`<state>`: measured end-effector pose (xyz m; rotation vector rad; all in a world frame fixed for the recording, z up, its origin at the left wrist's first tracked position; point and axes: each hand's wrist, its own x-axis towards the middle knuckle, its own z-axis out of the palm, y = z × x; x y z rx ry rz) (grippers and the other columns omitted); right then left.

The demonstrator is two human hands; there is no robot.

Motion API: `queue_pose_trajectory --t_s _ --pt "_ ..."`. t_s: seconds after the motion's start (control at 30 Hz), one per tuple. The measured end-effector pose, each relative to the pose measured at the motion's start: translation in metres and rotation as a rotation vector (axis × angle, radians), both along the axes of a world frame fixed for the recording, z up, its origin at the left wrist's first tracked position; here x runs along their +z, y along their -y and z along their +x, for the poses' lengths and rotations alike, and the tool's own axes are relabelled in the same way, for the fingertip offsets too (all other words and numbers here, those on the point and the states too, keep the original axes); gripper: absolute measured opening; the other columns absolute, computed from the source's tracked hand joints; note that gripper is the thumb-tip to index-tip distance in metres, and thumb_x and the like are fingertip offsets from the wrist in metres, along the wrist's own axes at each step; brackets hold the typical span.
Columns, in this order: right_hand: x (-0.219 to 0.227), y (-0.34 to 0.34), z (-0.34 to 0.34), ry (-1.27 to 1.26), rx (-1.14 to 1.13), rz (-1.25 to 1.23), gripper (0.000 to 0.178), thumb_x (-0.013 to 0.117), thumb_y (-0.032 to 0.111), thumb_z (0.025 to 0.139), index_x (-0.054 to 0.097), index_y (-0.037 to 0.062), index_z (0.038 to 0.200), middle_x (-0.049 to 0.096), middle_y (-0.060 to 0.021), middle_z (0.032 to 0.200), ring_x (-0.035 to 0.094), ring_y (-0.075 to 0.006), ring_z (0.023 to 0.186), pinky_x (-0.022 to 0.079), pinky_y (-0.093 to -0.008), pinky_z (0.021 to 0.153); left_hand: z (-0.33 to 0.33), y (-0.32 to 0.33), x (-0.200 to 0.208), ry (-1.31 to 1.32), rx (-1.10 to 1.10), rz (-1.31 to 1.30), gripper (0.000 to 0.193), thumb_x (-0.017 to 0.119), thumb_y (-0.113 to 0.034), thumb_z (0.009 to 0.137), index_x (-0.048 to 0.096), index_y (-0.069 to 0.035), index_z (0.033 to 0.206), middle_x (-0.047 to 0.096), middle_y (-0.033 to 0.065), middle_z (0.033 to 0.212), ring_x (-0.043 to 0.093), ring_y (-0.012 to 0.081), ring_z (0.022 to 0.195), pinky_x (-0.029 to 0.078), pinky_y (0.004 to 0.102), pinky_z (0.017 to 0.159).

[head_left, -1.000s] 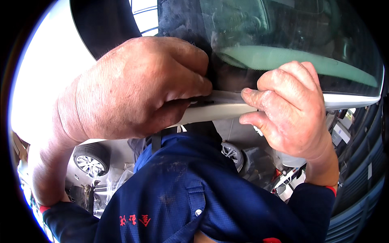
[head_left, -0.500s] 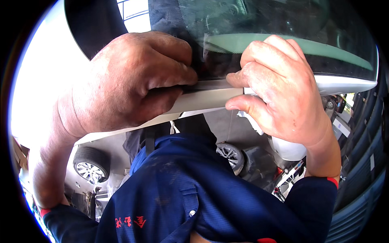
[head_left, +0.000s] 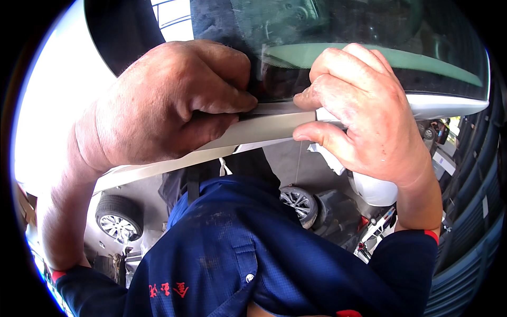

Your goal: The person works on the windshield trim of a white car, using their hands to press and secure the black rubber molding into place along the edge of the glass.

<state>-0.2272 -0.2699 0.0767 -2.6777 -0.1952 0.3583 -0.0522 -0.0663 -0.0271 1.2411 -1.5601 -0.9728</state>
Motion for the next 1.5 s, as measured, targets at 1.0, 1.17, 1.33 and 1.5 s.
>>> queue_pose_trajectory --t_s 1.0,1.17,1.33,1.5 --pt "-0.019 -0.020 0.010 -0.035 0.058 -0.011 0.047 0.088 0.026 0.064 0.077 0.0055 0.104 0.064 -0.0035 0.097 0.061 -0.0244 0.086 0.042 -0.0410 0.088 0.013 0.006 -0.015 0.049 -0.101 -0.052 0.042 0.078 0.005 0.070 0.080 0.002 0.112 0.072 0.0130 0.099 0.071 0.0304 0.092 0.058 0.0415 0.080" --pt "-0.022 -0.019 0.010 -0.035 0.074 -0.019 0.045 0.087 0.029 0.066 0.077 0.0055 0.103 0.065 -0.0026 0.096 0.060 -0.0229 0.082 0.041 -0.0405 0.087 0.024 0.005 -0.014 0.090 -0.107 -0.055 0.038 0.079 0.003 0.071 0.081 0.001 0.109 0.075 0.0140 0.100 0.072 0.0299 0.094 0.059 0.0412 0.080" --pt "-0.021 -0.020 0.011 -0.035 0.093 -0.030 0.048 0.087 0.028 0.063 0.078 0.0061 0.104 0.065 -0.0011 0.095 0.060 -0.0209 0.080 0.039 -0.0395 0.085 0.035 -0.004 -0.013 0.190 -0.118 -0.014 0.038 0.081 0.000 0.068 0.081 0.001 0.106 0.075 0.0123 0.099 0.073 0.0301 0.093 0.058 0.0416 0.083" --pt "-0.024 -0.018 0.010 -0.010 0.078 -0.022 0.051 0.087 0.028 0.060 0.078 0.0071 0.106 0.065 -0.0003 0.095 0.059 -0.0199 0.079 0.039 -0.0394 0.084 0.031 -0.006 -0.014 0.158 -0.115 0.015 0.038 0.081 -0.002 0.067 0.082 0.000 0.104 0.075 0.0108 0.100 0.072 0.0303 0.093 0.058 0.0410 0.084"
